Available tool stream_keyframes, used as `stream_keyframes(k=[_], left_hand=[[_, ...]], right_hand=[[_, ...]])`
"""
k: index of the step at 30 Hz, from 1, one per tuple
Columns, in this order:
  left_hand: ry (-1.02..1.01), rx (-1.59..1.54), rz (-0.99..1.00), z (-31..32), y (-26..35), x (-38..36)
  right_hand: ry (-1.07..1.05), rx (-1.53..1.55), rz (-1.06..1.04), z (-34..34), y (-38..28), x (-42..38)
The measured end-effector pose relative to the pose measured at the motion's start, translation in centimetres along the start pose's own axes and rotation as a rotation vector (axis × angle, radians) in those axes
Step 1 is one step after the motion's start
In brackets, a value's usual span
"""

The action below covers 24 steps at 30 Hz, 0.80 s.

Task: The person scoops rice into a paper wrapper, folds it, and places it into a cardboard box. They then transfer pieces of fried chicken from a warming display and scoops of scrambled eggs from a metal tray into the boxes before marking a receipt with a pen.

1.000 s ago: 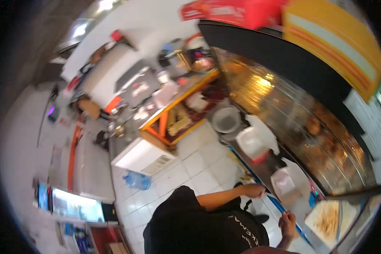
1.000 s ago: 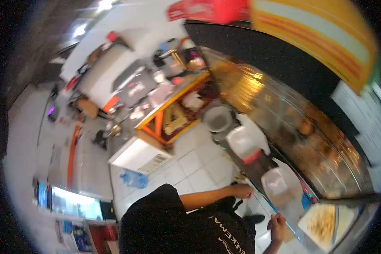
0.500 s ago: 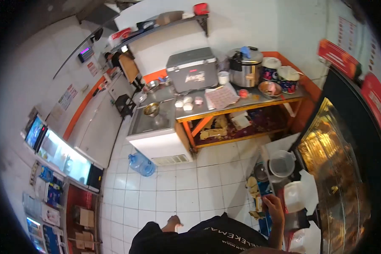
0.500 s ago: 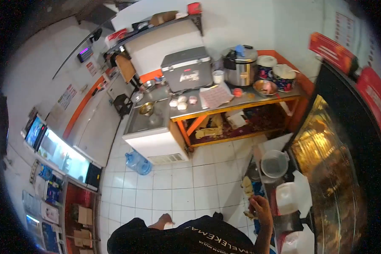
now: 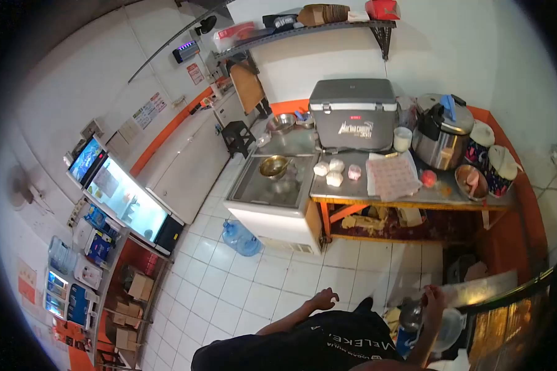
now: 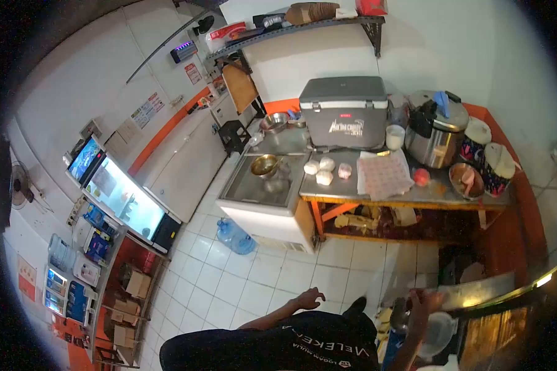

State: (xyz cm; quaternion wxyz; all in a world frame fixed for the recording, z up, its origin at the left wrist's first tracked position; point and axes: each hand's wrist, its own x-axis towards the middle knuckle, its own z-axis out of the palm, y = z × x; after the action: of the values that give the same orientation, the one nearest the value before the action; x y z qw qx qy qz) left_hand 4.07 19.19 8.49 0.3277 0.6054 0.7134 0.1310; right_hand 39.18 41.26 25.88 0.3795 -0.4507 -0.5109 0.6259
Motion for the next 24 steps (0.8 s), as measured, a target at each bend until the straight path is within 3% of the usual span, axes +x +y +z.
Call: stream_keyframes(k=[1, 3, 5, 7, 9, 10, 11, 12, 13, 14, 15, 17, 18, 20, 22, 24], left_hand=[[0.009, 0.002, -0.001, -2.9, 0.9, 2.1], [-0.089, 0.068, -0.018, -8.8, 2.6, 5.5], [0.043, 0.071, 0.03, -13.5, 1.8, 10.1], [0.188, -0.408, 0.2, -21.7, 4.7, 13.9], [0.27, -0.541, 0.158, -33.9, 12.5, 13.7], [0.284, -0.804, 0.358, -36.7, 9.3, 17.0], [0.529, -0.445, 0.421, -42.2, 10.7, 18.4], [0.646, -0.279, 0.367, -47.9, 12.8, 18.4], [0.814, -0.382, 0.498, -52.8, 15.1, 18.8], [0.938, -0.206, 0.549, -57.9, 14.6, 20.5], [1.066, -0.234, 0.666, -62.5, 16.4, 21.5], [1.328, -0.055, 0.605, -71.5, 18.0, 23.9], [1.488, 0.154, 0.721, -75.8, 18.8, 25.2], [1.519, -0.001, 0.838, -83.5, 18.8, 29.6], [1.462, 0.039, 0.82, -88.7, 19.7, 32.7], [1.628, 0.238, 0.725, -93.5, 18.6, 38.4]], right_hand=[[0.042, -0.022, -0.042, 0.1, 0.6, 2.4], [-0.092, 0.002, 0.007, 2.9, -3.6, 4.8], [-0.315, -0.112, 0.029, 6.2, -5.8, 8.8], [-0.339, -0.249, 0.07, 9.6, -8.3, 13.0], [-0.397, -0.416, -0.091, 12.7, -11.2, 16.5], [-0.448, -0.438, -0.178, 14.2, -13.5, 17.8], [-0.438, -0.447, -0.185, 15.5, -15.6, 18.9], [-0.483, -0.422, -0.218, 17.0, -17.5, 19.9], [-0.529, -0.396, -0.252, 18.2, -19.0, 21.2], [-0.551, -0.401, -0.272, 19.0, -20.0, 22.4], [-0.534, -0.399, -0.293, 20.0, -21.3, 23.6], [-0.575, -0.394, -0.376, 21.8, -23.3, 24.9], [-0.551, -0.42, -0.331, 22.7, -23.8, 26.0], [-0.553, -0.476, -0.398, 24.7, -27.5, 27.0], [-0.552, -0.545, -0.48, 26.9, -30.9, 28.4], [-0.451, -0.564, -0.628, 28.9, -33.2, 30.2]])
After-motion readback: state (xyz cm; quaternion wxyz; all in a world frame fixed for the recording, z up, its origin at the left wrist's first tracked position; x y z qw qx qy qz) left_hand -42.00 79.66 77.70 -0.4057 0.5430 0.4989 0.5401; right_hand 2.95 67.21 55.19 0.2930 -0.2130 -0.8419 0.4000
